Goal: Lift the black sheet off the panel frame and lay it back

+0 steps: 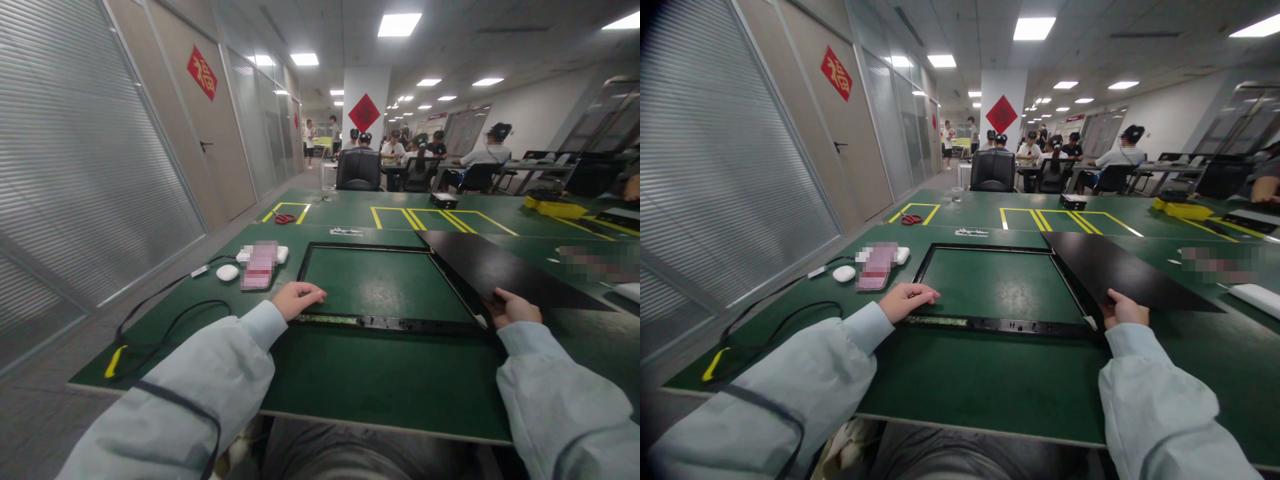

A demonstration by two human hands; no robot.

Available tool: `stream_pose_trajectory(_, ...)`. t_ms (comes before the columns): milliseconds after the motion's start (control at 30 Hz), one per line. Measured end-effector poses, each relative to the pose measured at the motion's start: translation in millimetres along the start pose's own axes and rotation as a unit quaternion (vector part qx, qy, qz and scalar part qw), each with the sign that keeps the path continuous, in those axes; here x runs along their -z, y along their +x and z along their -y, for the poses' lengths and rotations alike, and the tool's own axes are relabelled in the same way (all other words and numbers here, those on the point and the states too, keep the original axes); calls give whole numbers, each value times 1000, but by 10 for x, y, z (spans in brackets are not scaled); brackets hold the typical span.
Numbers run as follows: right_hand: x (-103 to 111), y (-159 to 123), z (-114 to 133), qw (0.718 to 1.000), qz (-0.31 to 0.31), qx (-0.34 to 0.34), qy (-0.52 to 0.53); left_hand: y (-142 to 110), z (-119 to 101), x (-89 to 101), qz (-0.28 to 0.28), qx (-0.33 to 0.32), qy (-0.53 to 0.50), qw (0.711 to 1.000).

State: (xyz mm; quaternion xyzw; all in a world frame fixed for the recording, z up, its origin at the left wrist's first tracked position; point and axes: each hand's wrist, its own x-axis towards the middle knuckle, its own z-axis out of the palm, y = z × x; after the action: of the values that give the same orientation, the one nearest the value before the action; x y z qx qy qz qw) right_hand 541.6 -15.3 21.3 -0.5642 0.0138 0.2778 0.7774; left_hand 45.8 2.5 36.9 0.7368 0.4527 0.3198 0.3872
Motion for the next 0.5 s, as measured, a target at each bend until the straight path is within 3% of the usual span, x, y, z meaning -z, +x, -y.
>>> stream_pose_trajectory(267, -8, -88, 45, 1000, -1, -9, 17, -7, -4, 5, -3, -5, 1, 1000)
stream_pose_trajectory(500, 47, 162, -47, 998, 53, 1, 34, -3, -2, 2, -4, -7, -2, 1000)
